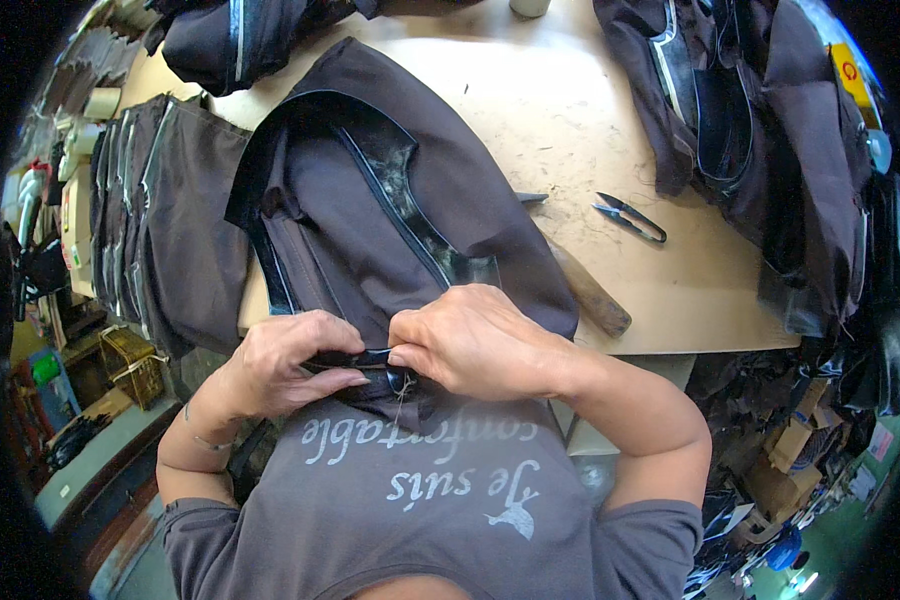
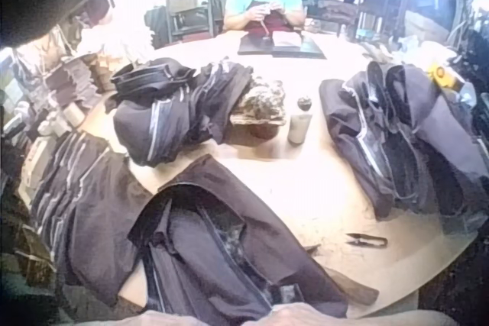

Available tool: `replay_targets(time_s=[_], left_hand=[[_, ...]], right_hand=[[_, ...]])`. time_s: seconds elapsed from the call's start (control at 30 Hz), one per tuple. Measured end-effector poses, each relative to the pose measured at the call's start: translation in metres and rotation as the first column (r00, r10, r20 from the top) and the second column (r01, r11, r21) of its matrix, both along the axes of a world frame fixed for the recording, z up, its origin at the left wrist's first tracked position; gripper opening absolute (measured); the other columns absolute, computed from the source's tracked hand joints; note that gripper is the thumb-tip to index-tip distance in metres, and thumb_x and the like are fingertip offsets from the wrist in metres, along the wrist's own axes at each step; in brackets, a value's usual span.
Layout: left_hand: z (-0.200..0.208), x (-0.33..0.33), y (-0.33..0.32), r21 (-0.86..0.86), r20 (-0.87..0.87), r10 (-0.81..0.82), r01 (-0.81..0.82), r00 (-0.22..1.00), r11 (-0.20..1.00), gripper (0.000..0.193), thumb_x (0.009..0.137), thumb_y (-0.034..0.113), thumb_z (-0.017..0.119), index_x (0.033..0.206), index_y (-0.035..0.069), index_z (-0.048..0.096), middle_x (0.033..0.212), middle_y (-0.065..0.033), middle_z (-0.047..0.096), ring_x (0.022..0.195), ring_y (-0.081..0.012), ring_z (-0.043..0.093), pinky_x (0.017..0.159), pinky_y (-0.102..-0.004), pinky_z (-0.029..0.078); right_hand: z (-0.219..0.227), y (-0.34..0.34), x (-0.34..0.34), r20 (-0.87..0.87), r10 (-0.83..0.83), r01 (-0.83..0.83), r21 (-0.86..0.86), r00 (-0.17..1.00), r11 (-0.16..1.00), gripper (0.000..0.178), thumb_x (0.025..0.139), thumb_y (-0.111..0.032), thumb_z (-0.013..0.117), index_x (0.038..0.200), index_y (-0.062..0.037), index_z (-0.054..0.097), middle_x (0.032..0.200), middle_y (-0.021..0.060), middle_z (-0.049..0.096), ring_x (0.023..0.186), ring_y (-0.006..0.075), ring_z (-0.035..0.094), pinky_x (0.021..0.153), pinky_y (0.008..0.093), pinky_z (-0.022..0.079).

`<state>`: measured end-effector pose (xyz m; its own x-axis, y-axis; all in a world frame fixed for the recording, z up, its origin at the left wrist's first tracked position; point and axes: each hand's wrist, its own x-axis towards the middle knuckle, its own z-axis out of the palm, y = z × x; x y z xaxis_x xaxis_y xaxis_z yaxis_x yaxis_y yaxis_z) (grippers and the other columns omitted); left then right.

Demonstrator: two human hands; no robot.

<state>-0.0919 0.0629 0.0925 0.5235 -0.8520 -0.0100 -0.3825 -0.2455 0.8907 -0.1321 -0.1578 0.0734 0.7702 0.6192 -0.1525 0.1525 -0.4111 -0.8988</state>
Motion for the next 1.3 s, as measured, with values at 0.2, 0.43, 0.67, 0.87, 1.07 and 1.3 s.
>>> replay_targets(time_s=[0.2,0.43,0.67,0.87,1.07,1.3], left_hand=[[0.003,0.006,-0.002,0.086,-0.183,0.027,-0.011,0.983,0.996,0.029,0.066,0.010,0.075,0.090,0.000,0.062,0.078,-0.0097,0.060,0.072,-0.0219,0.059,0.063,-0.0302,0.046],[0.000,0.006,-0.002,0.092,-0.201,0.019,0.000,0.979,0.996,0.020,0.070,0.010,0.071,0.084,0.000,0.061,0.072,-0.0107,0.055,0.067,-0.0251,0.056,0.060,-0.0334,0.044],[-0.001,0.007,-0.006,0.125,-0.221,0.018,0.010,0.975,0.992,0.011,0.075,0.010,0.067,0.078,0.001,0.062,0.069,-0.0073,0.057,0.065,-0.0193,0.056,0.059,-0.0302,0.043],[-0.001,0.006,-0.010,0.144,-0.273,0.006,0.035,0.962,0.989,0.011,0.078,0.011,0.063,0.078,0.000,0.060,0.068,-0.0085,0.055,0.064,-0.0220,0.056,0.058,-0.0322,0.042],[0.001,0.012,-0.009,0.195,-0.206,-0.040,0.081,0.978,0.977,0.012,0.079,0.013,0.060,0.080,0.001,0.059,0.073,-0.0124,0.055,0.069,-0.0295,0.057,0.063,-0.0359,0.044],[-0.001,0.015,0.002,0.200,-0.149,0.005,0.025,0.989,0.980,0.011,0.080,0.009,0.060,0.078,-0.001,0.058,0.068,-0.0103,0.054,0.065,-0.0242,0.055,0.059,-0.0321,0.042]], right_hand=[[0.007,0.000,0.002,0.005,0.013,-0.013,0.006,1.000,1.000,0.014,0.080,-0.017,0.060,0.078,-0.0031,0.059,0.061,0.0146,0.056,0.059,0.0321,0.057,0.055,0.0386,0.042],[0.008,-0.001,0.005,-0.028,0.018,-0.017,0.043,0.999,0.999,0.015,0.079,-0.018,0.057,0.074,-0.0042,0.058,0.061,0.0155,0.057,0.060,0.0331,0.058,0.055,0.0407,0.044],[0.009,0.000,0.005,-0.014,0.009,-0.009,0.040,1.000,0.999,0.015,0.078,-0.017,0.059,0.071,-0.0038,0.057,0.060,0.0156,0.057,0.059,0.0337,0.058,0.054,0.0411,0.044],[0.007,0.004,0.003,0.110,-0.027,0.019,0.070,0.994,0.997,0.016,0.078,-0.018,0.059,0.068,-0.0052,0.055,0.057,0.0137,0.055,0.058,0.0323,0.058,0.055,0.0400,0.044],[0.006,0.005,0.004,0.137,-0.024,0.018,0.046,0.990,0.999,0.016,0.079,-0.018,0.058,0.070,-0.0055,0.056,0.059,0.0135,0.056,0.060,0.0318,0.058,0.055,0.0395,0.044],[-0.002,-0.001,0.008,-0.100,-0.041,0.050,0.088,0.994,0.995,0.015,0.081,-0.020,0.058,0.078,-0.0052,0.059,0.065,0.0157,0.059,0.064,0.0337,0.059,0.056,0.0404,0.044]])
